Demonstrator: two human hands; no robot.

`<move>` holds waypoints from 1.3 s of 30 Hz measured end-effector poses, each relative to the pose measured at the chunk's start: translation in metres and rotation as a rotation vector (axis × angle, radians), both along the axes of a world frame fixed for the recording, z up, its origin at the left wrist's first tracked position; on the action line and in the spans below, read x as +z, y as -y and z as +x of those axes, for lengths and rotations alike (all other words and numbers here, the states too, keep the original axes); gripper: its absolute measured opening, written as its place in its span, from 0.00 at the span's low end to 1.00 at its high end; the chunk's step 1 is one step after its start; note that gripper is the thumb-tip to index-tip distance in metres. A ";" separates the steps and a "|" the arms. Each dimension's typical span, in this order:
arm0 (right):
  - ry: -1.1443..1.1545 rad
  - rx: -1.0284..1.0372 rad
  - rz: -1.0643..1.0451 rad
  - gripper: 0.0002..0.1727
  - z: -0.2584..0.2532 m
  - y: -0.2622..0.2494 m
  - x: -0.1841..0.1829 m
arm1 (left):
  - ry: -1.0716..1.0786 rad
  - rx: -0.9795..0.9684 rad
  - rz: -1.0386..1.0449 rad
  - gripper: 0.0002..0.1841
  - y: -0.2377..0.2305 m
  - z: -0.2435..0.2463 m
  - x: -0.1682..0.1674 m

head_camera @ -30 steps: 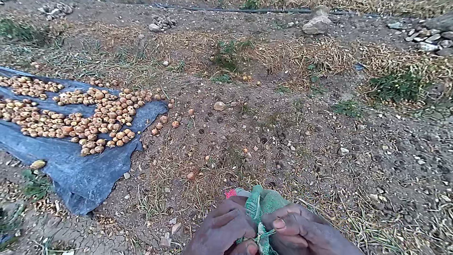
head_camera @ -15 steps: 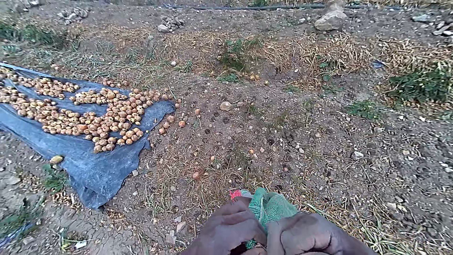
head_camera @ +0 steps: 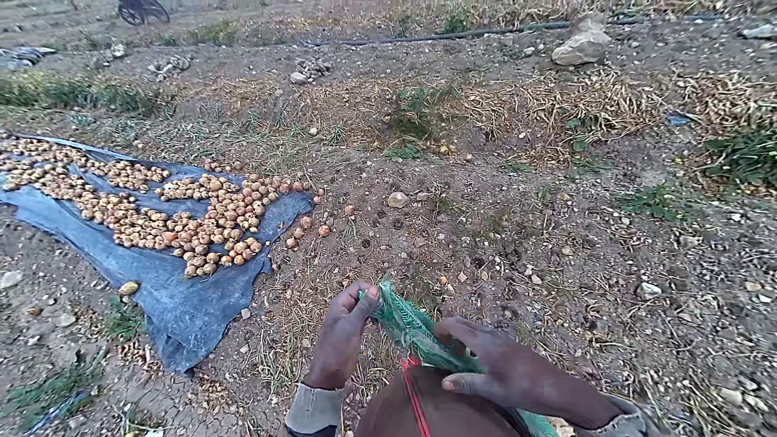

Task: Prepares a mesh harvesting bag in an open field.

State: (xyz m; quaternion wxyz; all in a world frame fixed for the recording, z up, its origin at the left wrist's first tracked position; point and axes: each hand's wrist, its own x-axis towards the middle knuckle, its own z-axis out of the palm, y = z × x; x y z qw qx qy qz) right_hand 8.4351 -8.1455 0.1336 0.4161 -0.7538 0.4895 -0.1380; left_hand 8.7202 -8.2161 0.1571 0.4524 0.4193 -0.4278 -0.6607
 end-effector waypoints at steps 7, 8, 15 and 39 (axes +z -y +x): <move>-0.063 -0.188 0.154 0.19 -0.081 0.007 -0.122 | -0.278 0.376 0.322 0.09 0.029 -0.005 -0.036; -0.077 -0.231 0.168 0.19 -0.095 0.010 -0.131 | -0.286 0.417 0.357 0.10 0.031 -0.003 -0.045; 0.151 -0.406 0.377 0.11 -0.139 0.062 -0.129 | -0.140 0.604 0.381 0.10 0.027 0.006 -0.066; -0.094 0.522 0.434 0.29 -0.012 0.035 -0.168 | -0.472 1.063 0.312 0.19 -0.092 0.000 -0.070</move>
